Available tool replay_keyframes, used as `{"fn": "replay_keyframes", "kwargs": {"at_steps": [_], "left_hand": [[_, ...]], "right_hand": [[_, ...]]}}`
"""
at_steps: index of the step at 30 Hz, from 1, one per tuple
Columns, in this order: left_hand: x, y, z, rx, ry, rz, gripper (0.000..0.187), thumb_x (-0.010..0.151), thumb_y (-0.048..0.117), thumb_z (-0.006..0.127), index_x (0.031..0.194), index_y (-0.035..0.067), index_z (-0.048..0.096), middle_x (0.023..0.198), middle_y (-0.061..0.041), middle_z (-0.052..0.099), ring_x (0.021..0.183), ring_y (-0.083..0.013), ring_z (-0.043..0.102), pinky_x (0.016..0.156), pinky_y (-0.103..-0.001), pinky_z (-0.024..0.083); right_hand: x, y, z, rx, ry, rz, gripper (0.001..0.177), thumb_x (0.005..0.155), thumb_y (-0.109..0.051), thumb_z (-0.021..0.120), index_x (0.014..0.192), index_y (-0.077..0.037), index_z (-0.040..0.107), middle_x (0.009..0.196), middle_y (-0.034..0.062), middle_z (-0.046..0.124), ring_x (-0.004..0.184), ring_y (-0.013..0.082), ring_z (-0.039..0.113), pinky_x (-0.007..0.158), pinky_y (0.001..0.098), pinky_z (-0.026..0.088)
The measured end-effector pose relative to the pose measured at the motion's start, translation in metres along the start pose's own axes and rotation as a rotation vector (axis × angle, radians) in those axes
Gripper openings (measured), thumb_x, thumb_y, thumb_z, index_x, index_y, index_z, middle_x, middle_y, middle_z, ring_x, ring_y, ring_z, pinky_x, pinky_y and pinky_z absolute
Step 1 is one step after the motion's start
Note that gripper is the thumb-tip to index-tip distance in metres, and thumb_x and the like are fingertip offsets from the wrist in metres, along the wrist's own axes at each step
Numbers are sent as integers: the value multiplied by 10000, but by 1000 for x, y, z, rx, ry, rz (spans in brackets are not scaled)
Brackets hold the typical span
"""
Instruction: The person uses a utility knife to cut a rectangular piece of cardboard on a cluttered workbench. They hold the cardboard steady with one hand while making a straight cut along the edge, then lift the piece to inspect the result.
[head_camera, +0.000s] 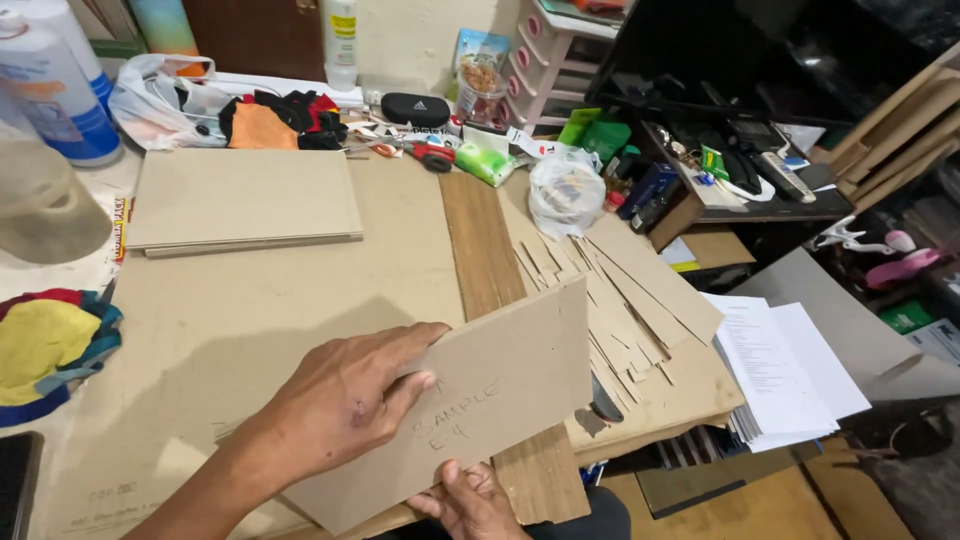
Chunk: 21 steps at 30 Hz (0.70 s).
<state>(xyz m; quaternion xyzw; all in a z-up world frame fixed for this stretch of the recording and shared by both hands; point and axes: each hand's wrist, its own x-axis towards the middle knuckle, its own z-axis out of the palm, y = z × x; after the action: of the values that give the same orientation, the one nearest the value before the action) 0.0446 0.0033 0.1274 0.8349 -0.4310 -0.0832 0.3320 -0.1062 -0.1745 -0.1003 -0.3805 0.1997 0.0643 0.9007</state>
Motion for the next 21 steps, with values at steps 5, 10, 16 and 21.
{"fn": "replay_keyframes", "kwargs": {"at_steps": [5, 10, 16, 21], "left_hand": [[0, 3, 8, 53, 18, 44, 465, 982, 334, 496, 1431, 217, 534, 1301, -10, 714, 1017, -303, 715, 728, -495, 579], [-4, 8, 11, 84, 80, 85, 467, 983, 327, 505, 1433, 204, 532, 1330, -22, 700, 1031, -303, 709, 742, -494, 559], [-18, -21, 5, -131, 392, 133, 619, 946, 172, 645, 1530, 146, 441, 1562, -91, 527, 1402, -223, 545, 1144, -340, 414], [-20, -80, 64, -507, 819, 12, 693, 957, 96, 655, 1558, -8, 327, 1480, -208, 567, 1311, -246, 601, 1080, -329, 525]], "right_hand": [[3, 8, -11, 74, 83, 11, 409, 873, -247, 780, 593, -107, 516, 551, -4, 315, 569, 141, 556, 983, 511, 666], [-3, -1, -5, 47, 37, -27, 255, 872, -249, 771, 832, -42, 628, 585, 15, 408, 623, 162, 603, 936, 517, 664], [-4, -104, 60, -1094, 578, -71, 380, 893, -537, 555, 882, -160, 607, 782, -3, 569, 741, 147, 590, 695, 360, 490], [21, -138, 54, -1022, 153, -616, 442, 1002, -431, 626, 729, -204, 363, 676, -53, 327, 591, 109, 339, 544, 297, 323]]}}
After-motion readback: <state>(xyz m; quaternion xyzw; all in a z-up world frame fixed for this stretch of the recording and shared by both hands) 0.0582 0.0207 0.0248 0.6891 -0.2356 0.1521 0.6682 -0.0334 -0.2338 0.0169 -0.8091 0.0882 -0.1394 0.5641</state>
